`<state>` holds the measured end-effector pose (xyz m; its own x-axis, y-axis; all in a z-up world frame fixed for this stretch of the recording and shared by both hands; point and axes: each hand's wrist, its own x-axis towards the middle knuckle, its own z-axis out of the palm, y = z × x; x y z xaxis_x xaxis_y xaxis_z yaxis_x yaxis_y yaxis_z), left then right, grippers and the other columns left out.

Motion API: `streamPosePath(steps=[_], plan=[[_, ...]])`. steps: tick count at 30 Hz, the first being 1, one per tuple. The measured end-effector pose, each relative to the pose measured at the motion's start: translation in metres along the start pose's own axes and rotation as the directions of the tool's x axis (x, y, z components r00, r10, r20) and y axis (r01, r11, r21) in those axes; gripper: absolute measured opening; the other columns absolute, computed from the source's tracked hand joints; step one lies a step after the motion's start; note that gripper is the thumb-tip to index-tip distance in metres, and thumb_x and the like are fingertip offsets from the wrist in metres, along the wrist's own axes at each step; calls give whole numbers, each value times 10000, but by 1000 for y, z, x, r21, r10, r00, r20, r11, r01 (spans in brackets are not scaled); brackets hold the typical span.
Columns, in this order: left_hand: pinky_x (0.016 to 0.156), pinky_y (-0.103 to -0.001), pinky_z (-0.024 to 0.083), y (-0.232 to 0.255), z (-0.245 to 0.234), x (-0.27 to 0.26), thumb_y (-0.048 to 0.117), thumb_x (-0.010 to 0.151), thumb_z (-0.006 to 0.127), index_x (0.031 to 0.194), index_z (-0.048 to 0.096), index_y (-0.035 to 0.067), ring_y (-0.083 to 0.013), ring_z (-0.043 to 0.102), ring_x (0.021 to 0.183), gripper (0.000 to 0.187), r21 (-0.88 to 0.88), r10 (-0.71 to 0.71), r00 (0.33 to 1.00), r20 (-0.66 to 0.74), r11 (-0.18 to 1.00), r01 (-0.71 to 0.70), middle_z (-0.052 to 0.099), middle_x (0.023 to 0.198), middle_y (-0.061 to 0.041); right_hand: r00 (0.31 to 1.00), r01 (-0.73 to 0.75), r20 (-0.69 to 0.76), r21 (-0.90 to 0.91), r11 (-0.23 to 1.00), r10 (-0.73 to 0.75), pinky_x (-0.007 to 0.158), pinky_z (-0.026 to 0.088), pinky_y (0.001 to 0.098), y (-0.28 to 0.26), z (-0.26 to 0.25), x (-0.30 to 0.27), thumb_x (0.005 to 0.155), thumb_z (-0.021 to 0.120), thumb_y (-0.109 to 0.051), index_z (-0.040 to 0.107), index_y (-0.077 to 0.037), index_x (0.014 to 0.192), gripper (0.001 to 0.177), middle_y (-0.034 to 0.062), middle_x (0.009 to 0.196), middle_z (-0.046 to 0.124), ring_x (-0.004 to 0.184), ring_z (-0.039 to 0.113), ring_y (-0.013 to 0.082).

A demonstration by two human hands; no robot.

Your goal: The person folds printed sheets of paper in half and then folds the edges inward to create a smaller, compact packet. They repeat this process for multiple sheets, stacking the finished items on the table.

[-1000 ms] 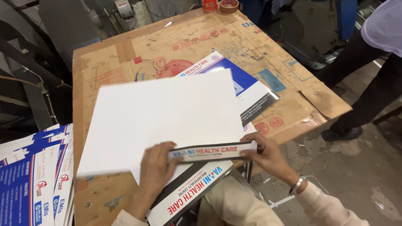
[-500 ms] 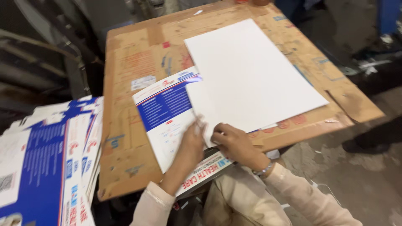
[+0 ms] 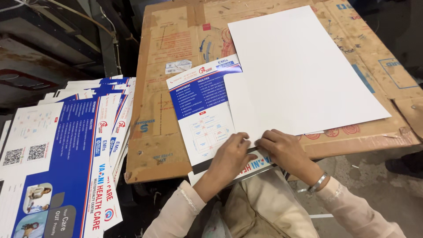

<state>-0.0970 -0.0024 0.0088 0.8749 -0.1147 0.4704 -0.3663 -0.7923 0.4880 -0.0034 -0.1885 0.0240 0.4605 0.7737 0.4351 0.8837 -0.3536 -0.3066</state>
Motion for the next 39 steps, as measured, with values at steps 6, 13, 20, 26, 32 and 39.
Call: streamPosePath(steps=[6, 13, 20, 26, 32, 39], plan=[[840, -403, 567, -1, 2, 19, 54, 909, 689, 1002, 687, -22, -319, 675, 995, 120, -15, -270, 943, 197, 960, 278, 635, 1086, -143, 924, -288, 276, 38, 957, 266, 702, 557, 392, 12, 1, 22, 789, 727, -123, 770, -135, 855, 80, 3, 891, 740, 798, 708, 238], [716, -455, 595, -26, -4, 55, 273, 804, 830, 1117, 563, -44, -430, 646, 976, 519, 183, -368, 850, 378, 929, 321, 506, 1132, -266, 747, -485, 532, 27, 874, 398, 736, 543, 413, 32, -1, 64, 687, 871, -271, 638, -76, 890, 365, 91, 867, 704, 823, 698, 305], [712, -493, 596, -35, -13, 67, 374, 760, 865, 1180, 497, -3, -452, 669, 952, 674, 234, -391, 743, 544, 920, 314, 494, 1170, -264, 661, -431, 673, -23, 902, 333, 738, 528, 421, 36, -11, 72, 721, 872, -311, 619, -79, 867, 374, 73, 875, 660, 820, 677, 283], [745, -505, 593, -42, -19, 70, 357, 730, 883, 1318, 447, 98, -467, 691, 949, 776, 269, -403, 674, 619, 915, 300, 479, 1211, -263, 682, -431, 663, 22, 902, 310, 713, 528, 417, 36, -15, 66, 736, 840, -260, 609, -117, 968, 358, 64, 851, 654, 774, 683, 263], [879, -511, 560, -47, -35, 69, 262, 655, 898, 1401, 393, 140, -447, 655, 1070, 909, 176, -299, 676, 673, 953, 246, 481, 1205, -226, 840, -389, 465, 154, 908, 281, 685, 548, 374, 24, -23, 41, 761, 781, -224, 692, -212, 1145, 394, 7, 936, 672, 792, 703, 208], [1076, -549, 367, -35, -30, 14, 277, 698, 905, 1329, 644, 240, -447, 358, 1322, 684, -105, -56, 969, 240, 991, 83, 370, 1408, -249, 858, -513, 215, 362, 778, 466, 694, 541, 342, 7, 4, 15, 917, 666, -214, 748, -89, 954, 153, 12, 927, 699, 734, 688, 191]])
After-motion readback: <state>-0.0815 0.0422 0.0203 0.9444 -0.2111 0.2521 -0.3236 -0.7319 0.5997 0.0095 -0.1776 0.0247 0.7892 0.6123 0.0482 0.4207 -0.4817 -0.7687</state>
